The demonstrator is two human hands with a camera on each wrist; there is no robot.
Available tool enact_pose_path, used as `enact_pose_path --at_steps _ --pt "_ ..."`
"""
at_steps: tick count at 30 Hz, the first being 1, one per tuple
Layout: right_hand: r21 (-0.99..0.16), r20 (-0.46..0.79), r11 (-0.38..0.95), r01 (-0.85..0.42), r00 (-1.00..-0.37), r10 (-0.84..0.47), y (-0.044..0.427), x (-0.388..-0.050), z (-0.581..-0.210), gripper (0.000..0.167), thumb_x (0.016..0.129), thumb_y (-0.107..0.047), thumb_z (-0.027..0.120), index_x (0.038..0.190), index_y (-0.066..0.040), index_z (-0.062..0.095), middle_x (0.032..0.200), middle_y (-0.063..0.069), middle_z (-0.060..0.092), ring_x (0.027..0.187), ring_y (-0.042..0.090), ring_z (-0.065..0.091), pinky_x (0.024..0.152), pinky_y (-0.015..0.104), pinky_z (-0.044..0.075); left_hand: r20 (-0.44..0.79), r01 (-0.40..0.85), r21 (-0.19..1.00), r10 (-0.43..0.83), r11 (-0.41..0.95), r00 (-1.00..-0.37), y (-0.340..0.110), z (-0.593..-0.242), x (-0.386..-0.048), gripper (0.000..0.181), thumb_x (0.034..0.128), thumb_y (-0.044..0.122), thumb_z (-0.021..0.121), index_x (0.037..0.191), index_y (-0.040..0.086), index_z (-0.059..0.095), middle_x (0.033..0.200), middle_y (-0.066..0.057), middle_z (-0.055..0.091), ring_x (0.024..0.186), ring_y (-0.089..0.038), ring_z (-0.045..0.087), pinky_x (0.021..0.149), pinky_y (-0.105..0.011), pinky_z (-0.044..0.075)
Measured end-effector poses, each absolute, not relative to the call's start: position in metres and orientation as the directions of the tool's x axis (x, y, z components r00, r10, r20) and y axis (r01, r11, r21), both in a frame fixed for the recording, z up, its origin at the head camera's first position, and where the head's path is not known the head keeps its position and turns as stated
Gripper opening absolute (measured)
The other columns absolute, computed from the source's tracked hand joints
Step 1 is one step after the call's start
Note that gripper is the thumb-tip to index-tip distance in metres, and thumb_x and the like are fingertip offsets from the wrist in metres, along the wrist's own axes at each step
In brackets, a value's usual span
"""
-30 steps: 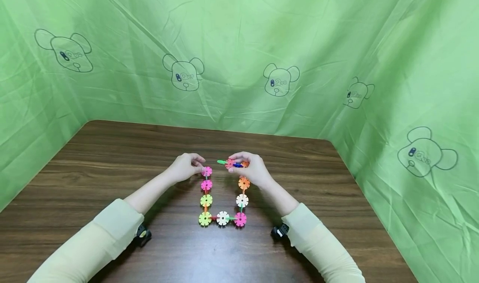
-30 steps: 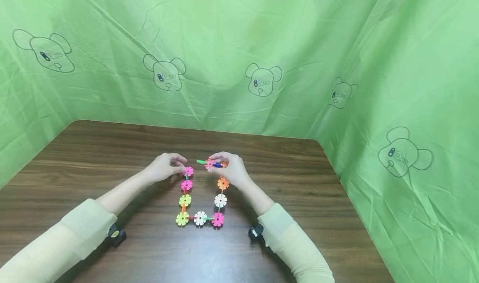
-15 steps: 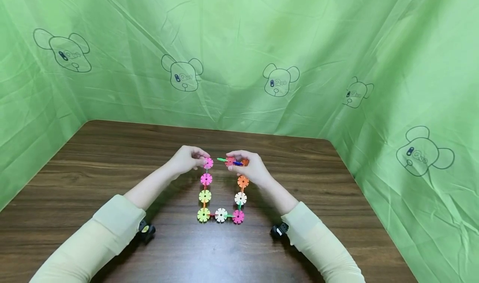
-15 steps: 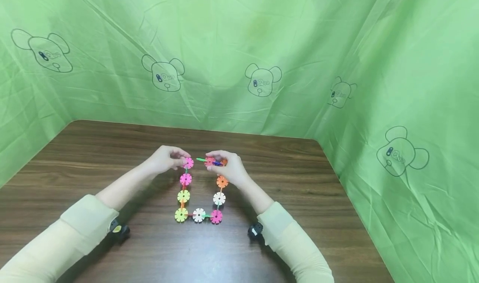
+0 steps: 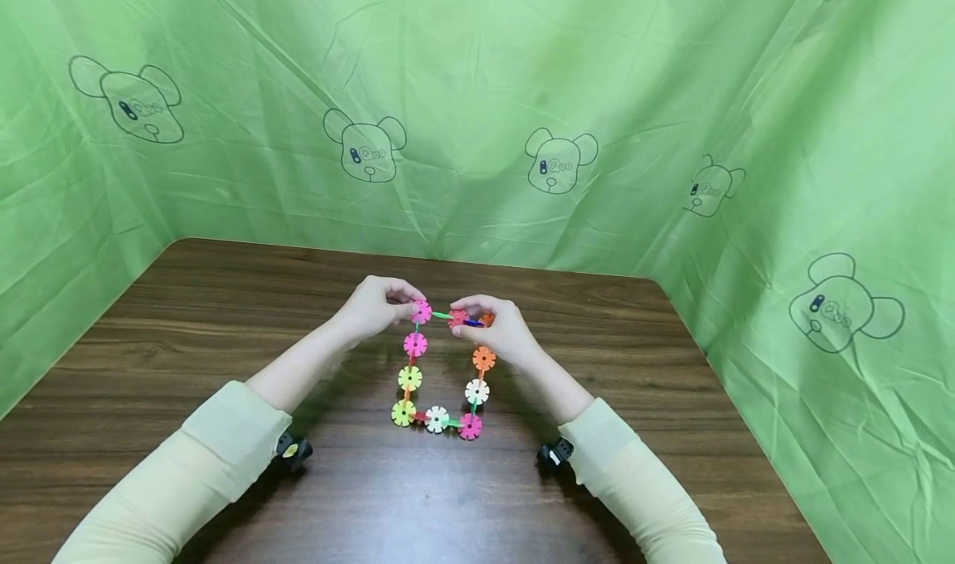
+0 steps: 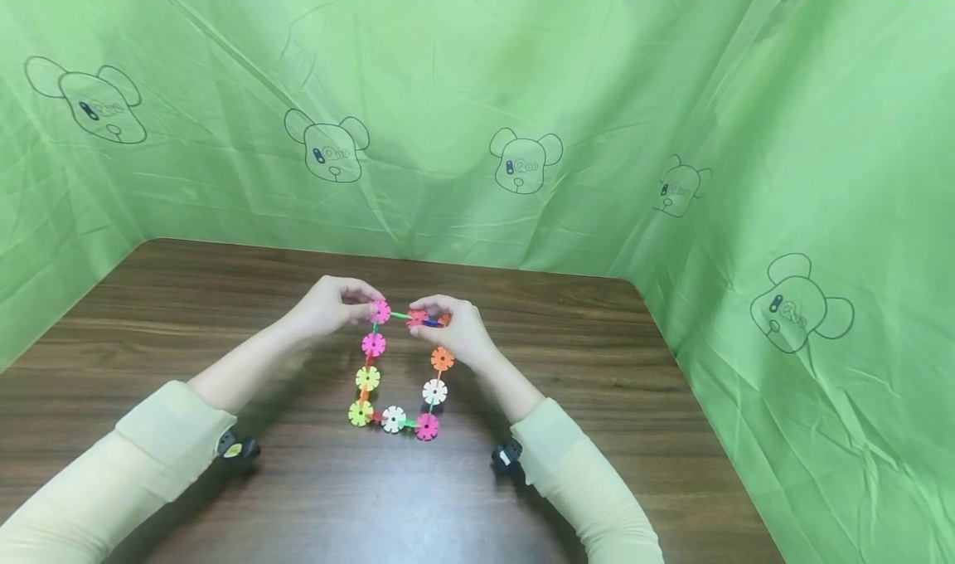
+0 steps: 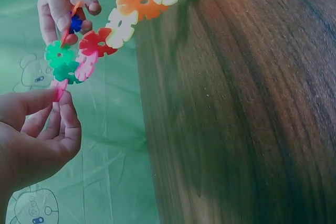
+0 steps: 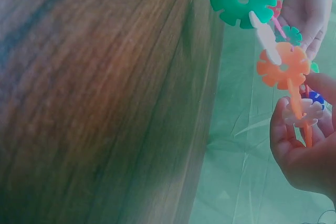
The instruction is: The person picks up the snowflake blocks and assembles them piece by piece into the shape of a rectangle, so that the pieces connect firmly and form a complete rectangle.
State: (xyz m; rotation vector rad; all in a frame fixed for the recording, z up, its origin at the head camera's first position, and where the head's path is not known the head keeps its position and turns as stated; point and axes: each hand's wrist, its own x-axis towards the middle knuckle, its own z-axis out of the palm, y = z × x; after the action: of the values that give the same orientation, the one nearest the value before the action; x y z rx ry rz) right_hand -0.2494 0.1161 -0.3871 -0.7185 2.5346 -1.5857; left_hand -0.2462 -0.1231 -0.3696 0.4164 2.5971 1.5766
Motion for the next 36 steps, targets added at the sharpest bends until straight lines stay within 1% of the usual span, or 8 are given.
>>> enact_pose_path --at_steps 3,10,18,22,28,31,33,36 --pt "-0.857 0.184 0.375 -0.355 -0.888 -0.421 0.116 -0.250 -0.387 0.029 0.079 -0.020 0.078 0.107 -0.020 0.070 0.094 0.003 0.066 0.082 0.017 0.060 0.060 0.031 0.056 0.073 0.185 0.883 0.264 0.432 -0.962 -0.122 -0.367 -0.244 0.014 0.0875 0.010 0.067 0.100 0.007 0.071 0.087 -0.009 0.069 0.072 -0.014 0.065 0.065 -0.029 0.053" --pt "-0.841 0.197 0.382 -0.383 -0.875 -0.443 0.114 -0.240 -0.373 0.029 0.081 -0.014 0.075 0.109 -0.010 0.069 0.097 0.011 0.068 0.085 0.020 0.060 0.061 0.028 0.053 0.054 0.158 0.901 0.258 0.404 -0.965 -0.119 -0.367 -0.243 0.015 0.0880 0.012 0.067 0.102 0.007 0.071 0.090 -0.010 0.071 0.085 -0.030 0.069 0.067 -0.030 0.055" --pt "-0.845 0.179 0.388 -0.369 -0.878 -0.444 0.111 -0.226 -0.352 0.025 0.084 -0.012 0.072 0.107 -0.002 0.069 0.091 0.014 0.071 0.081 0.023 0.065 0.059 0.024 0.049 0.043 0.140 0.909 0.244 0.394 -0.969 -0.117 -0.371 -0.241 0.013 0.0869 0.010 0.067 0.099 0.008 0.071 0.086 -0.007 0.072 0.075 -0.018 0.070 0.075 -0.049 0.054" --pt "-0.849 0.158 0.394 -0.352 -0.881 -0.446 0.110 -0.226 -0.350 0.023 0.084 -0.013 0.072 0.104 -0.002 0.071 0.089 0.015 0.072 0.079 0.025 0.066 0.059 0.022 0.049 0.067 0.162 0.906 0.244 0.391 -0.967 -0.116 -0.372 -0.240 0.013 0.0858 0.010 0.069 0.098 0.006 0.072 0.084 -0.007 0.073 0.073 -0.019 0.070 0.074 -0.046 0.055" --pt "-0.873 0.149 0.365 -0.323 -0.890 -0.431 0.110 -0.226 -0.350 0.022 0.084 -0.011 0.072 0.103 -0.001 0.071 0.088 0.017 0.071 0.077 0.037 0.064 0.051 0.020 0.042 0.105 0.193 0.894 0.229 0.405 -0.968 -0.111 -0.373 -0.235 0.012 0.0851 0.010 0.070 0.096 0.006 0.073 0.082 -0.008 0.073 0.076 -0.025 0.071 0.071 -0.045 0.056" --pt "-0.893 0.139 0.342 -0.294 -0.900 -0.413 0.110 -0.226 -0.351 0.021 0.084 -0.010 0.072 0.103 0.000 0.071 0.089 0.018 0.071 0.073 0.033 0.063 0.048 0.020 0.039 0.132 0.210 0.885 0.209 0.415 -0.969 -0.109 -0.375 -0.234 0.011 0.0848 0.009 0.070 0.095 0.006 0.074 0.083 -0.008 0.073 0.076 -0.027 0.071 0.070 -0.047 0.056" --pt "-0.904 0.130 0.328 -0.275 -0.907 -0.401 0.111 -0.226 -0.353 0.022 0.084 -0.010 0.072 0.103 0.000 0.071 0.090 0.018 0.071 0.070 0.025 0.064 0.047 0.020 0.039 0.163 0.234 0.879 0.199 0.416 -0.966 -0.108 -0.376 -0.233 0.011 0.0844 0.007 0.070 0.095 0.006 0.074 0.084 -0.009 0.073 0.074 -0.026 0.071 0.069 -0.046 0.056" --pt "-0.916 0.121 0.312 -0.253 -0.915 -0.386 0.111 -0.227 -0.356 0.022 0.083 -0.010 0.072 0.103 0.000 0.071 0.090 0.017 0.072 0.072 0.020 0.066 0.048 0.023 0.041 0.209 0.271 0.868 0.188 0.417 -0.960 -0.106 -0.379 -0.234 0.012 0.0831 0.006 0.071 0.094 0.005 0.074 0.083 -0.009 0.073 0.071 -0.022 0.071 0.066 -0.038 0.057"
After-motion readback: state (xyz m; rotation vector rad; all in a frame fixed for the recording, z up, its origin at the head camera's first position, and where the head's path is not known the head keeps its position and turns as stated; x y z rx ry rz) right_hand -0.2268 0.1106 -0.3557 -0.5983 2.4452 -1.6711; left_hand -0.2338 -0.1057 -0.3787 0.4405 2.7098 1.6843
